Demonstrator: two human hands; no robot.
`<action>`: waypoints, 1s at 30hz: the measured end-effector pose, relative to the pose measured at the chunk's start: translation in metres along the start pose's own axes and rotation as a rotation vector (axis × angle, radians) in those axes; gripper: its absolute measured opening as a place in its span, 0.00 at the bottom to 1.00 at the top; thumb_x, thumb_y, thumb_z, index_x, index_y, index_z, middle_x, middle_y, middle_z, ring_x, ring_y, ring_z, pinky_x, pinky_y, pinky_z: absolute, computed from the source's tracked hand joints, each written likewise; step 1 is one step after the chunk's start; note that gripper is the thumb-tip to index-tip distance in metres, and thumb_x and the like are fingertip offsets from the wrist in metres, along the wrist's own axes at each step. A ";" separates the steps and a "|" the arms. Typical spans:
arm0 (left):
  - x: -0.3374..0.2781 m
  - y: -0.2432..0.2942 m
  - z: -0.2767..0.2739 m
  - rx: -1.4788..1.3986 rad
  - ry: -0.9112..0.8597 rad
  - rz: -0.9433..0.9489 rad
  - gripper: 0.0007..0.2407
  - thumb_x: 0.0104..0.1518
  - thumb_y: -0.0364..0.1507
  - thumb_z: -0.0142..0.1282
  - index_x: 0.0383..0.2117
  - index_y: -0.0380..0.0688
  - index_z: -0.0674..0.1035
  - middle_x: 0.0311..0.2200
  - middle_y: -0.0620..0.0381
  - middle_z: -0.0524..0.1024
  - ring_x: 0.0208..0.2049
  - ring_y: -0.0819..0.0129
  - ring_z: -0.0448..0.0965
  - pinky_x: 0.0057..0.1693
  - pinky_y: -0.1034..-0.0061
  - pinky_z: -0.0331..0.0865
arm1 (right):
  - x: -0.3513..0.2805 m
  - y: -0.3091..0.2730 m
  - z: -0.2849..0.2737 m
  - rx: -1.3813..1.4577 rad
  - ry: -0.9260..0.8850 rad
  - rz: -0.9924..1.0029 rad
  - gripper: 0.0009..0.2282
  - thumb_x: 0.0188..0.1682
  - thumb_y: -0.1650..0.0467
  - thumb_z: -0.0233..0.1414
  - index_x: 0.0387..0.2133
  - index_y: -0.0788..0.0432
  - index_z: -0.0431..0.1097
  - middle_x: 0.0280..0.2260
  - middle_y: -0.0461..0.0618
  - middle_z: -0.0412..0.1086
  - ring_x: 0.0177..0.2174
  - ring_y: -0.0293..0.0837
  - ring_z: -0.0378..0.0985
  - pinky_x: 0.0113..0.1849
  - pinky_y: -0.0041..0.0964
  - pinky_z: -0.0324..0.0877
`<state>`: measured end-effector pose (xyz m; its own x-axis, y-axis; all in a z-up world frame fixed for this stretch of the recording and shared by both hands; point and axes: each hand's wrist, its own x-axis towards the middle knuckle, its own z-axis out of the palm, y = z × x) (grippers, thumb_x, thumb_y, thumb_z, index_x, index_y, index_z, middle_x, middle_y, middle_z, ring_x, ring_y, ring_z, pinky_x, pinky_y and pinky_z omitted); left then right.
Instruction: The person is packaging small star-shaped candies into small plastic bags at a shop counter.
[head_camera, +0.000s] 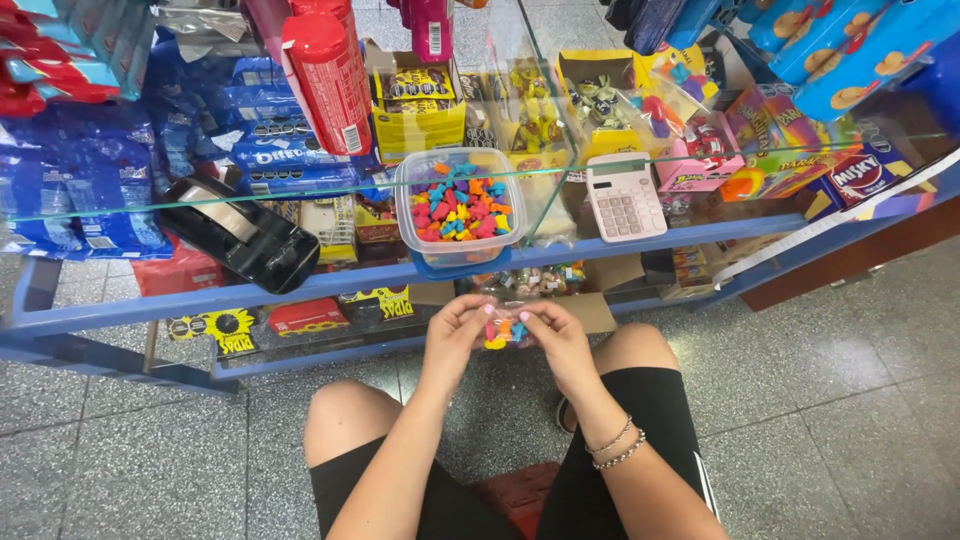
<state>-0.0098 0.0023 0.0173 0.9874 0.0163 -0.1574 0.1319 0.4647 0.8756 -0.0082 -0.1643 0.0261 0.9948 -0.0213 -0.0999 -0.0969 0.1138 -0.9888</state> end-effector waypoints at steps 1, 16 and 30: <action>0.000 -0.002 -0.001 0.000 -0.001 0.000 0.07 0.60 0.25 0.58 0.41 0.38 0.81 0.29 0.52 0.84 0.28 0.72 0.85 0.36 0.81 0.80 | 0.000 -0.001 0.000 0.000 0.001 -0.001 0.06 0.51 0.74 0.56 0.39 0.65 0.77 0.30 0.54 0.77 0.28 0.38 0.77 0.31 0.29 0.76; -0.008 0.016 0.011 0.060 -0.012 0.056 0.06 0.54 0.20 0.62 0.37 0.38 0.85 0.35 0.48 0.85 0.32 0.71 0.85 0.38 0.81 0.81 | 0.000 -0.002 -0.003 0.063 0.097 -0.164 0.06 0.49 0.78 0.55 0.37 0.64 0.80 0.24 0.51 0.74 0.23 0.33 0.72 0.25 0.27 0.77; 0.002 -0.018 -0.001 -0.001 -0.092 -0.110 0.14 0.52 0.20 0.64 0.45 0.30 0.79 0.35 0.42 0.80 0.34 0.55 0.85 0.39 0.63 0.84 | 0.008 0.009 -0.013 -0.034 0.046 -0.153 0.08 0.50 0.81 0.52 0.31 0.66 0.80 0.27 0.54 0.77 0.21 0.35 0.73 0.26 0.31 0.78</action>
<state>-0.0099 -0.0046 0.0010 0.9708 -0.1160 -0.2097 0.2397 0.4605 0.8547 -0.0019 -0.1761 0.0149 0.9956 -0.0809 0.0483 0.0542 0.0725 -0.9959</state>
